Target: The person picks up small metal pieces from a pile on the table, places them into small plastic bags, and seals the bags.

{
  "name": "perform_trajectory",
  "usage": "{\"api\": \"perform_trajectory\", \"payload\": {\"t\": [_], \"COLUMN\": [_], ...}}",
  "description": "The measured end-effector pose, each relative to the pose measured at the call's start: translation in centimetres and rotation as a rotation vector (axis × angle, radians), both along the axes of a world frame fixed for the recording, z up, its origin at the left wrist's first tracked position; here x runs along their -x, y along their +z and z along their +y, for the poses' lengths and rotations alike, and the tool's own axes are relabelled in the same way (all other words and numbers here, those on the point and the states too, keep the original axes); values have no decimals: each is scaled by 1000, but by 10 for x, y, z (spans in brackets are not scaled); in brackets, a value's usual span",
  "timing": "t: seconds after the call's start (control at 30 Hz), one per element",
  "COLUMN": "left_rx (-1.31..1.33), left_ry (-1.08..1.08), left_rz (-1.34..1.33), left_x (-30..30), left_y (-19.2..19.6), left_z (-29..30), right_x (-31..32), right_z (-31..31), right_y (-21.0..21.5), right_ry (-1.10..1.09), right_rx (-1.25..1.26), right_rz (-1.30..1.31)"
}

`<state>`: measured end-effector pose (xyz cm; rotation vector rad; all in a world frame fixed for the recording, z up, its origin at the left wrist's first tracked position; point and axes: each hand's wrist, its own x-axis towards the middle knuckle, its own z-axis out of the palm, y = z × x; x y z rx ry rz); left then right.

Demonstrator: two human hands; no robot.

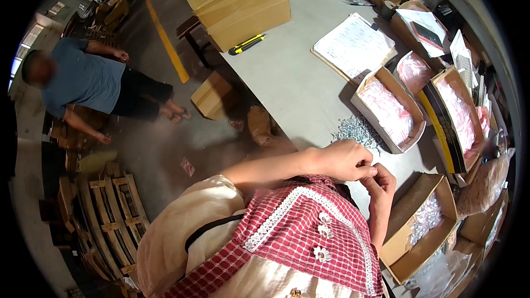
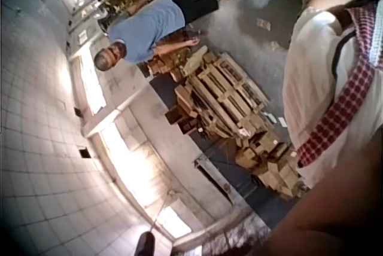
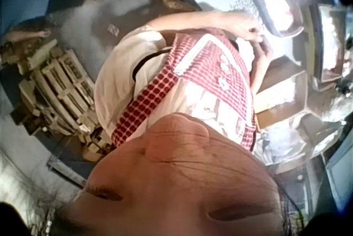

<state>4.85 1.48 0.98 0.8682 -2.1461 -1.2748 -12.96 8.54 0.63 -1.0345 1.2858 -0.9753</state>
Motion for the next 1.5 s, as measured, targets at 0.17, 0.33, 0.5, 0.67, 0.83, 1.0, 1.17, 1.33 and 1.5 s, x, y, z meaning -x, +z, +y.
{"api": "perform_trajectory", "payload": {"t": [0.17,0.33,0.5,0.67,0.83,1.0,1.17,1.33,1.5], "left_rx": [-264,-463,-324,-103,-104,-28,84,128,191], "left_ry": [-130,-80,135,176,202,192,194,160,126], "left_rz": [140,218,179,81,75,-5,-40,-48,-98], "left_x": [3,4,10,14,15,17,11,6,12], "left_y": [-6,-13,-20,-39,-34,-33,-34,-35,-25], "left_z": [-1,5,10,9,13,10,15,20,15], "right_x": [18,9,4,-8,9,12,-3,5,20], "right_z": [4,10,9,6,13,14,8,12,16], "right_y": [-3,2,-3,14,-11,-19,-5,-10,-13], "right_ry": [46,-82,-46,25,-104,-158,30,17,82], "right_rx": [-66,-154,70,260,176,96,262,79,-37], "right_rz": [-82,-222,-11,471,413,170,417,336,260]}}
